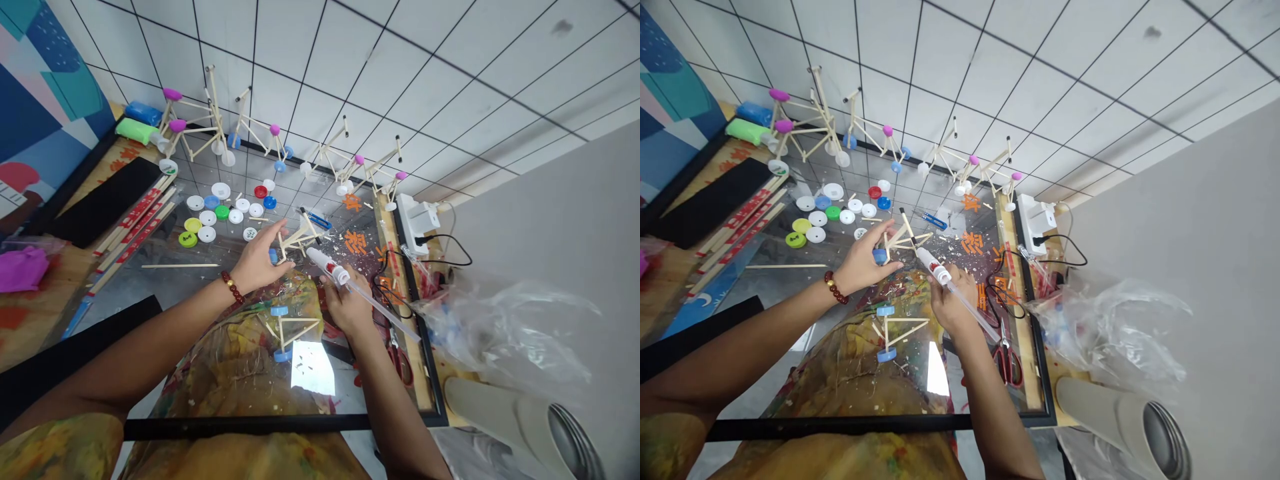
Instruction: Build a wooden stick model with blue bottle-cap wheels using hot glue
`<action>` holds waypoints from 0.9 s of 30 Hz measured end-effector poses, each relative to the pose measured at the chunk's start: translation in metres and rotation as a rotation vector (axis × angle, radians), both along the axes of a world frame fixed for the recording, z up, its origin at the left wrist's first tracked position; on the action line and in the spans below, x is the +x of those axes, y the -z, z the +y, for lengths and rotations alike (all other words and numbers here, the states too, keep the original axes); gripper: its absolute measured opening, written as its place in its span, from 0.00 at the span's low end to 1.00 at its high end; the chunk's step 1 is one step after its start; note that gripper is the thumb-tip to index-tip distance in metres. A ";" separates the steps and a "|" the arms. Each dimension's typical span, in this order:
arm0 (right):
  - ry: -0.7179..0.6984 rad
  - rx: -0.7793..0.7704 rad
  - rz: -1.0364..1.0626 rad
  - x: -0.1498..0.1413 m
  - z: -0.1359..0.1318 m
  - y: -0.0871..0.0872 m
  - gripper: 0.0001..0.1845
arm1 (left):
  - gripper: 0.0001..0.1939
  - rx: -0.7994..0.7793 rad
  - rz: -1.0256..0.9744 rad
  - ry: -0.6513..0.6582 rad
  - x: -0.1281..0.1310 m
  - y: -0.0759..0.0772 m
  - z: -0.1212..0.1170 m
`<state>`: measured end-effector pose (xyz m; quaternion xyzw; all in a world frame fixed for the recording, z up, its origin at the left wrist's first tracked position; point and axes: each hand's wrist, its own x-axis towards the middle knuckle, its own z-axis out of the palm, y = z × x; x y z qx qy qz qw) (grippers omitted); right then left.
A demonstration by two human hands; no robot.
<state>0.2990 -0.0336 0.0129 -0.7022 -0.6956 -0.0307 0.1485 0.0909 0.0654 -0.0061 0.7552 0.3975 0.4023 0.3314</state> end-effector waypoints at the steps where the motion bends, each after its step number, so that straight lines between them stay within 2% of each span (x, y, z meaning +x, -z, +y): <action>1: -0.003 0.002 0.002 0.000 -0.002 0.001 0.16 | 0.43 0.000 -0.003 -0.001 0.000 0.000 0.000; 6: -0.001 -0.037 0.013 0.000 -0.005 0.001 0.16 | 0.43 -0.007 -0.009 0.007 0.000 -0.002 -0.001; 13: 0.018 -0.070 0.003 -0.003 0.005 -0.002 0.14 | 0.43 -0.005 -0.001 0.004 0.000 -0.002 -0.001; 18: 0.010 -0.046 0.007 -0.005 0.010 -0.002 0.13 | 0.43 0.009 0.023 0.007 -0.001 0.000 0.000; 27: 0.010 -0.054 0.018 -0.003 0.001 0.000 0.13 | 0.43 0.006 0.016 0.001 0.000 0.001 0.000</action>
